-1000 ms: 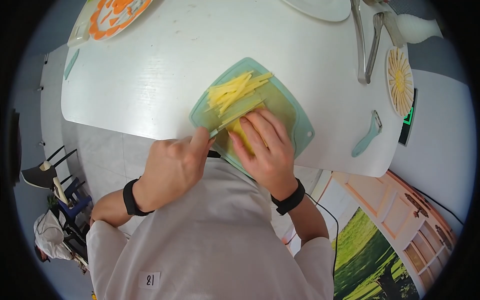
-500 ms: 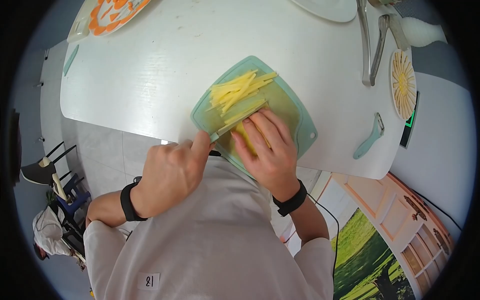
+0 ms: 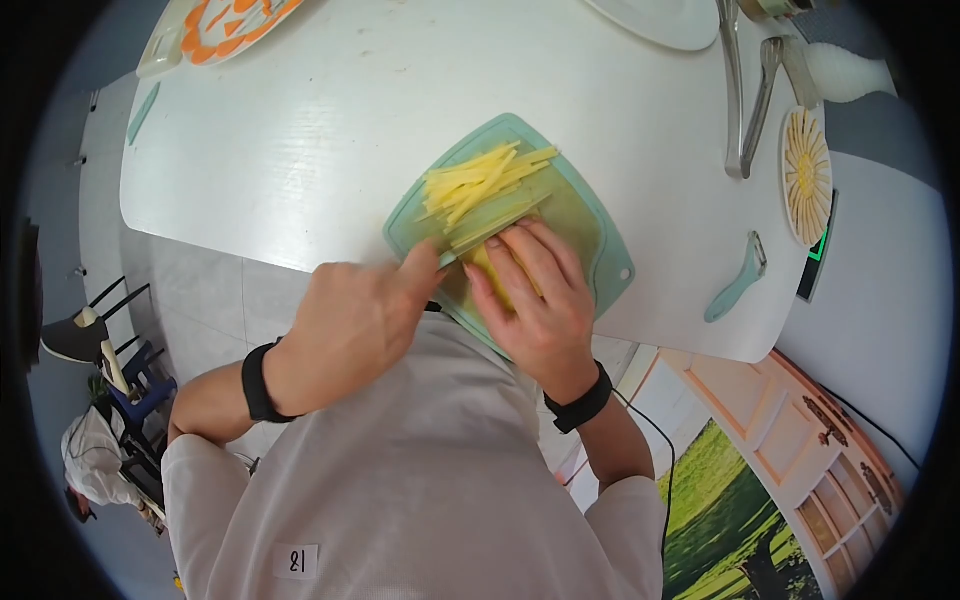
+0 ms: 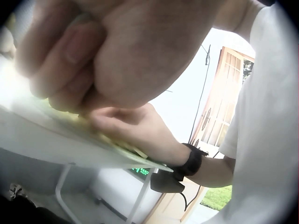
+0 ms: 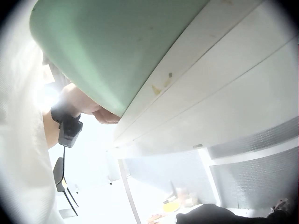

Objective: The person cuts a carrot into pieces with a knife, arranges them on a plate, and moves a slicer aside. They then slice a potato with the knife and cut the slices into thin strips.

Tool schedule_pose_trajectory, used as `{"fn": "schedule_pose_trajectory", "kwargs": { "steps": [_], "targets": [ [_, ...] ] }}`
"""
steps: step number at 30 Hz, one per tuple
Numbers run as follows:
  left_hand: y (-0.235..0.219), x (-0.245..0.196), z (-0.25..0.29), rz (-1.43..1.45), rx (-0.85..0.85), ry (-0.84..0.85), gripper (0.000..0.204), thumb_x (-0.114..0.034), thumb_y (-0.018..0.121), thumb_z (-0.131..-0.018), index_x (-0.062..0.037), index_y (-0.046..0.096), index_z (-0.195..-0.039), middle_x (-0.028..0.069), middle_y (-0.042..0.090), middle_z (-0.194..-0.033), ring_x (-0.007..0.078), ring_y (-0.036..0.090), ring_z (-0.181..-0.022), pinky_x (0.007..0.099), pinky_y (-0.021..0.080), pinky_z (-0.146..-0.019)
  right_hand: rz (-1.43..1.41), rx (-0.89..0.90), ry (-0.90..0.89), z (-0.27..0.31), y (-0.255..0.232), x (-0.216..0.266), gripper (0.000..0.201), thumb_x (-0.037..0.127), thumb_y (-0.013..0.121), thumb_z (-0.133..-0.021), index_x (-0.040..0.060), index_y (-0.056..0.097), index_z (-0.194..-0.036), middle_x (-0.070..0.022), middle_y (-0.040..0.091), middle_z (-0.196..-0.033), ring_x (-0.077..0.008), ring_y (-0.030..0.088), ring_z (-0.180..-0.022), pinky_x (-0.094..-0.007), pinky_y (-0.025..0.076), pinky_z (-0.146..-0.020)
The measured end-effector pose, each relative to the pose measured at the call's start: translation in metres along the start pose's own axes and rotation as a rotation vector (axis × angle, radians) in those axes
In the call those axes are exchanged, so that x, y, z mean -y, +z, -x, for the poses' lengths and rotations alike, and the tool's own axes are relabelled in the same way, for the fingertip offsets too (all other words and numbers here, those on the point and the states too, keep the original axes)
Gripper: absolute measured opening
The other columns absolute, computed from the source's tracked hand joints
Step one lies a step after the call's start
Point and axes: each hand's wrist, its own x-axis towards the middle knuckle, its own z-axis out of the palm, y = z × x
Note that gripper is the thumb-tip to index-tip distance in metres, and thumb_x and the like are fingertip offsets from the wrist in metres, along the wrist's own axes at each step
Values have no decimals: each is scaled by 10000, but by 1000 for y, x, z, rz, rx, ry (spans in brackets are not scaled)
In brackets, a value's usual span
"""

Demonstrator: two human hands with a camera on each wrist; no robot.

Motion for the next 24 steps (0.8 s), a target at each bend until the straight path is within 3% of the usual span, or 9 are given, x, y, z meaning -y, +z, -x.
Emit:
{"fn": "schedule_pose_trajectory", "kwargs": {
  "steps": [8,14,17,20,21,24],
  "targets": [
    [1,2,-10,17,-3,17,166,-145,599,-970,-45,492,-892,81,534,-510,276,557,-421,386,421,-404,3,-1,6,0,0,0,334,53,824,-755,-17,720,-1065,-116,672,-1128,-304,640,-1091,-392,559,-898],
    [-1,11,13,23,56,-24,140,-156,590,-973,-44,511,-947,73,544,-516,262,583,-444,378,423,-403,0,-6,7,0,0,0,330,46,822,-753,-15,718,-1060,-116,673,-1130,-309,641,-1090,-394,561,-901],
    [11,2,4,-22,-52,-4,136,-158,582,-976,-47,510,-946,68,551,-520,257,586,-446,371,421,-398,13,-14,2,1,1,0,330,46,824,-753,-12,717,-1059,-114,673,-1128,-308,643,-1083,-393,564,-898],
    [7,-3,-11,-70,-35,34,142,-132,599,-932,-59,485,-890,61,583,-529,216,639,-466,327,480,-424,13,-14,-14,1,0,-1,334,47,826,-753,-7,715,-1064,-114,669,-1137,-306,643,-1081,-395,566,-895],
    [6,-3,-8,-8,6,-24,141,-152,574,-977,-50,505,-909,74,551,-522,275,582,-444,399,431,-409,12,-17,-16,1,0,-1,333,46,826,-753,-6,715,-1063,-114,668,-1138,-305,643,-1078,-396,566,-891],
    [1,6,13,57,-5,-75,163,-140,587,-973,-30,501,-889,108,542,-530,330,567,-454,429,430,-423,2,-36,-7,1,3,-1,333,42,827,-751,-3,712,-1060,-113,667,-1135,-303,644,-1070,-397,566,-876]
  ]
}}
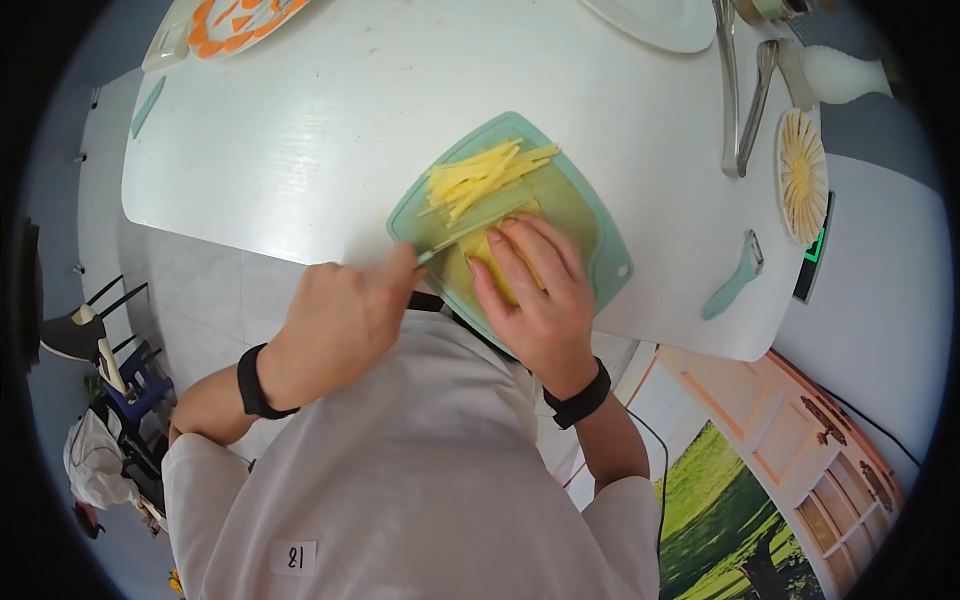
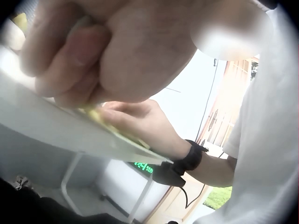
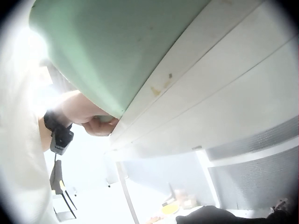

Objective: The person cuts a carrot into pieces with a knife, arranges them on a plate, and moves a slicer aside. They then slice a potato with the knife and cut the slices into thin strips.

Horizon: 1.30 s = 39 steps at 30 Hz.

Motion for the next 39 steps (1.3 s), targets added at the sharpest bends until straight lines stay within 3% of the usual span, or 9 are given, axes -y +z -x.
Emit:
{"fn": "schedule_pose_trajectory", "kwargs": {
  "steps": [6,15,18,21,24,29,39],
  "targets": [
    [-2,12,3,303,-5,-62,208,-83,622,-960,4,498,-817,178,513,-543,407,525,-466,450,418,-441,2,-7,-12,-1,-1,0,353,37,831,-747,4,703,-1074,-107,671,-1118,-297,648,-1051,-381,564,-850],
    [3,-5,-8,-11,-224,74,211,-92,650,-952,-52,488,-823,82,512,-534,263,508,-407,375,387,-393,-11,-14,5,0,-1,1,362,42,829,-751,3,700,-1087,-110,671,-1120,-304,650,-1052,-384,563,-856],
    [0,-8,-8,-93,-159,89,143,-76,652,-944,-44,519,-902,64,522,-548,233,514,-404,358,391,-394,-13,-16,1,0,-2,0,364,43,829,-750,3,700,-1088,-112,671,-1119,-305,650,-1053,-385,562,-857],
    [-10,-5,-7,33,-338,110,121,-53,649,-933,-24,539,-974,69,533,-567,228,517,-407,349,392,-395,-21,-13,9,-1,-2,1,363,43,830,-748,2,699,-1085,-114,671,-1116,-305,650,-1053,-387,562,-856],
    [-15,-7,-5,29,-353,61,131,-30,651,-916,-11,548,-995,79,544,-574,230,516,-408,342,393,-398,-29,-15,10,-1,-1,1,361,42,830,-748,-1,699,-1082,-116,671,-1115,-306,649,-1053,-388,562,-856],
    [2,-8,-2,-129,-187,58,105,-119,613,-958,-51,533,-945,64,478,-604,226,534,-441,356,409,-410,-12,-13,7,0,-1,1,360,42,828,-751,-7,697,-1082,-119,670,-1122,-313,648,-1059,-390,560,-867],
    [6,-15,-4,-146,-122,42,142,-137,607,-975,-52,516,-906,62,501,-603,220,550,-448,354,417,-414,-23,-13,4,0,-2,0,370,46,824,-759,-23,686,-1095,-126,669,-1134,-321,646,-1073,-398,555,-886]
  ]
}}
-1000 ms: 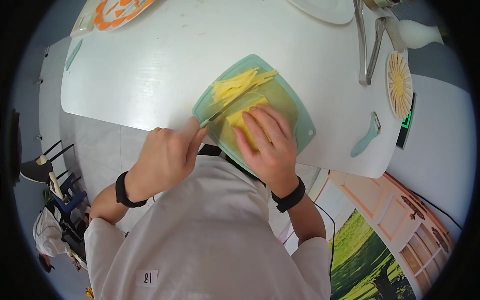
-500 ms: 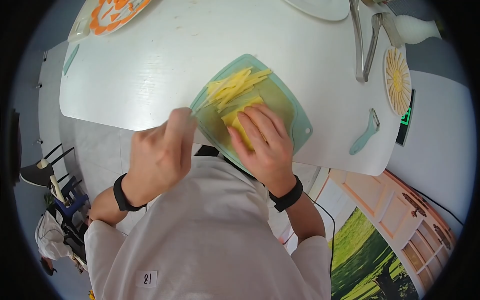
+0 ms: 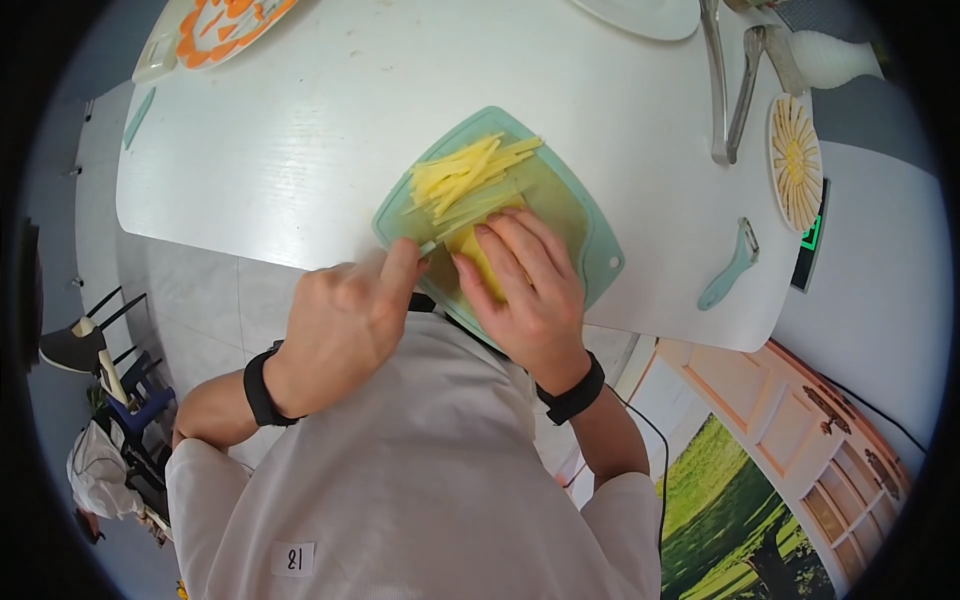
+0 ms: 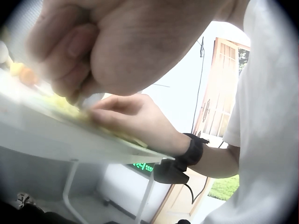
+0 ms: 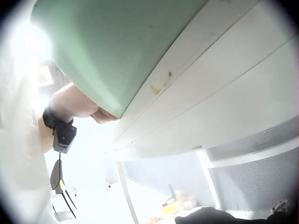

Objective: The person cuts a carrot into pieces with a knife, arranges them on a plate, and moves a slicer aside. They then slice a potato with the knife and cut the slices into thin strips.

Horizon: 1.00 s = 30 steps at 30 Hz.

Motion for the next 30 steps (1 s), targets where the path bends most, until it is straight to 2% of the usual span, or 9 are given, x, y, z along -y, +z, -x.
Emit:
{"fn": "schedule_pose_trajectory", "kwargs": {
  "steps": [11,14,30],
  "targets": [
    [2,3,3,8,-1,6,102,-119,611,-964,-52,539,-938,61,503,-605,222,545,-447,356,415,-415,2,7,8,0,0,1,366,42,819,-761,-23,690,-1098,-127,671,-1133,-317,646,-1075,-399,555,-899],
    [1,4,2,64,-52,17,99,-116,615,-960,-52,541,-940,60,506,-604,221,543,-446,356,415,-416,-11,5,10,0,0,0,366,41,820,-760,-25,691,-1096,-126,670,-1132,-316,645,-1075,-399,555,-898],
    [1,7,1,28,16,16,87,-97,605,-952,-49,534,-937,67,523,-607,240,558,-458,370,420,-421,-2,8,5,0,1,0,356,43,823,-757,-21,695,-1083,-121,671,-1126,-313,648,-1075,-400,561,-890]
  ]
}}
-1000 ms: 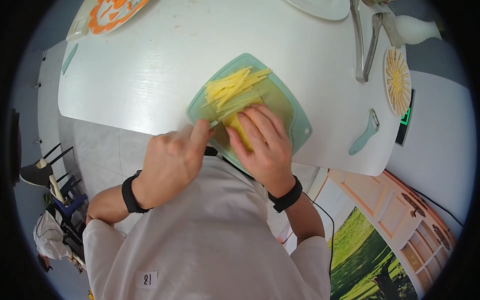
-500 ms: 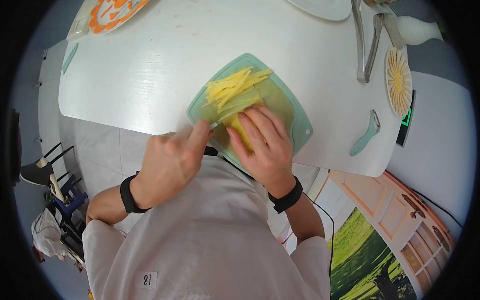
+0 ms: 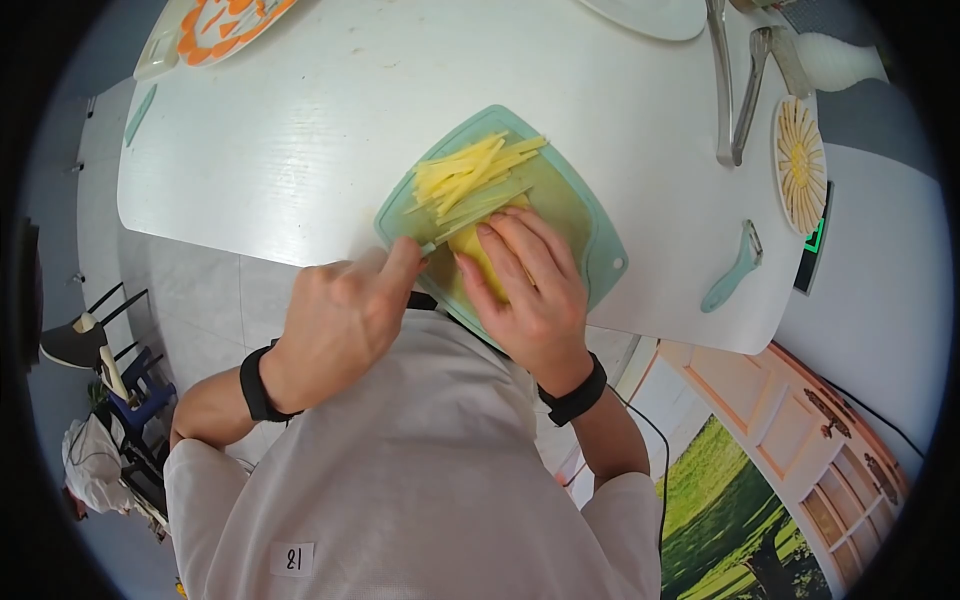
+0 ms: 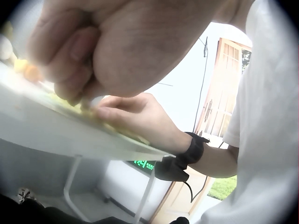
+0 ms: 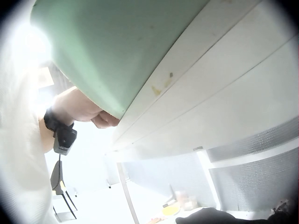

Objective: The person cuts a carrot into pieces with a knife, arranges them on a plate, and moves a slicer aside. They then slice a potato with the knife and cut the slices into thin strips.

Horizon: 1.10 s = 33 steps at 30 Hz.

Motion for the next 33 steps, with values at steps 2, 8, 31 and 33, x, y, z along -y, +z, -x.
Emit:
{"fn": "schedule_pose_trajectory", "kwargs": {
  "steps": [2,8,31,33],
  "targets": [
    [3,2,-2,19,3,11,78,-85,598,-946,-47,531,-953,68,529,-609,247,566,-466,374,424,-424,3,0,-4,0,0,0,354,43,823,-757,-20,696,-1081,-121,671,-1126,-314,648,-1075,-400,562,-892],
    [14,-3,-17,82,-9,-23,97,-83,595,-947,-47,509,-975,97,578,-632,283,592,-496,403,436,-430,11,1,-2,-1,-1,1,340,43,825,-755,-18,700,-1066,-122,671,-1119,-313,649,-1061,-397,564,-889],
    [-2,-3,15,21,48,-24,103,-108,602,-960,-49,517,-952,64,491,-599,240,563,-475,368,429,-429,4,-2,18,2,1,1,376,25,844,-740,-10,699,-1085,-128,686,-1156,-329,653,-1089,-404,547,-910],
    [-5,-1,14,24,64,-14,102,-104,603,-956,-47,518,-952,63,496,-602,239,567,-477,364,430,-430,7,1,6,2,1,0,371,30,838,-747,-15,699,-1088,-126,681,-1158,-328,652,-1090,-404,552,-903]
  ]
}}
